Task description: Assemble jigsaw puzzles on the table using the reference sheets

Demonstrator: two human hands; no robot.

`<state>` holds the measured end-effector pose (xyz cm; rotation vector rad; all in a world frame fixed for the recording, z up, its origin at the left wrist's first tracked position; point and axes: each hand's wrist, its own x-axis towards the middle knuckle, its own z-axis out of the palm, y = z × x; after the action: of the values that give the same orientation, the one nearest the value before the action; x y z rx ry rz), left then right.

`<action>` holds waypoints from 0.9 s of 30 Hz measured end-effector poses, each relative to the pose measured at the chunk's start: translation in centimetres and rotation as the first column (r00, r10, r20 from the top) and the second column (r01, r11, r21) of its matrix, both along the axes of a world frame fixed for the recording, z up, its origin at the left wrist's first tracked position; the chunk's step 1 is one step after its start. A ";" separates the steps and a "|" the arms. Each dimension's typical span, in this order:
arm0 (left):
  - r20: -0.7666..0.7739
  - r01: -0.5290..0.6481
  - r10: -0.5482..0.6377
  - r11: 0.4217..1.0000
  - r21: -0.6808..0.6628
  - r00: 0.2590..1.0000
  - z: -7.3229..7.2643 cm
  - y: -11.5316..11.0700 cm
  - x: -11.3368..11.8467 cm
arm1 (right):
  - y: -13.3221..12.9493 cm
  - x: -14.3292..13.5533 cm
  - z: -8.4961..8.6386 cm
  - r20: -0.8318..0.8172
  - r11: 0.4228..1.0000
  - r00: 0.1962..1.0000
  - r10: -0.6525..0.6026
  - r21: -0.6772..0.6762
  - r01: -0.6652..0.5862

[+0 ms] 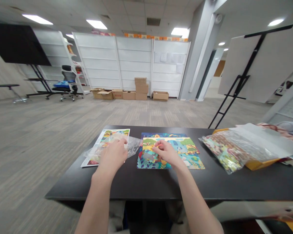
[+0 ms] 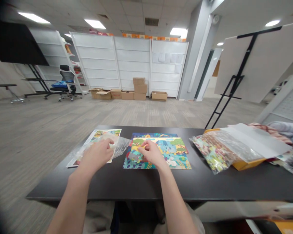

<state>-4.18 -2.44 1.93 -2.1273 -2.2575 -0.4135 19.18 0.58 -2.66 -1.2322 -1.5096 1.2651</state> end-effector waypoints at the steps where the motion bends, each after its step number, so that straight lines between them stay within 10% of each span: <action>1: 0.044 -0.026 0.026 1.000 -0.003 0.999 -0.1 0.1 -0.4 | 0.0 -0.9 0.0 -0.003 1.000 1.000 0.020 -0.016 -0.020; 9: 0.431 0.053 -0.132 0.980 0.190 0.892 -0.7 0.4 -0.7 | 0.1 -6.8 -0.4 -0.049 0.999 0.998 0.026 0.019 -0.025; 18: 0.427 -0.001 -0.118 0.963 0.268 0.896 -0.6 0.2 -0.3 | 0.2 -11.8 -0.7 0.127 0.892 0.972 0.196 0.388 -0.231; 21: 0.388 -0.018 -0.109 0.950 0.310 0.915 -0.6 0.2 0.1 | -0.1 -10.6 0.4 0.222 0.824 0.952 0.211 0.483 -0.296; 27: 0.265 0.240 -0.355 0.892 0.384 0.897 -0.8 0.5 2.0 | -0.3 -0.7 2.0 0.258 0.946 0.966 0.026 0.306 -0.107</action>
<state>-2.19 -1.95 1.16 -2.3511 -1.7904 -1.1609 18.52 0.24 -0.69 -1.1646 -1.8694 0.8831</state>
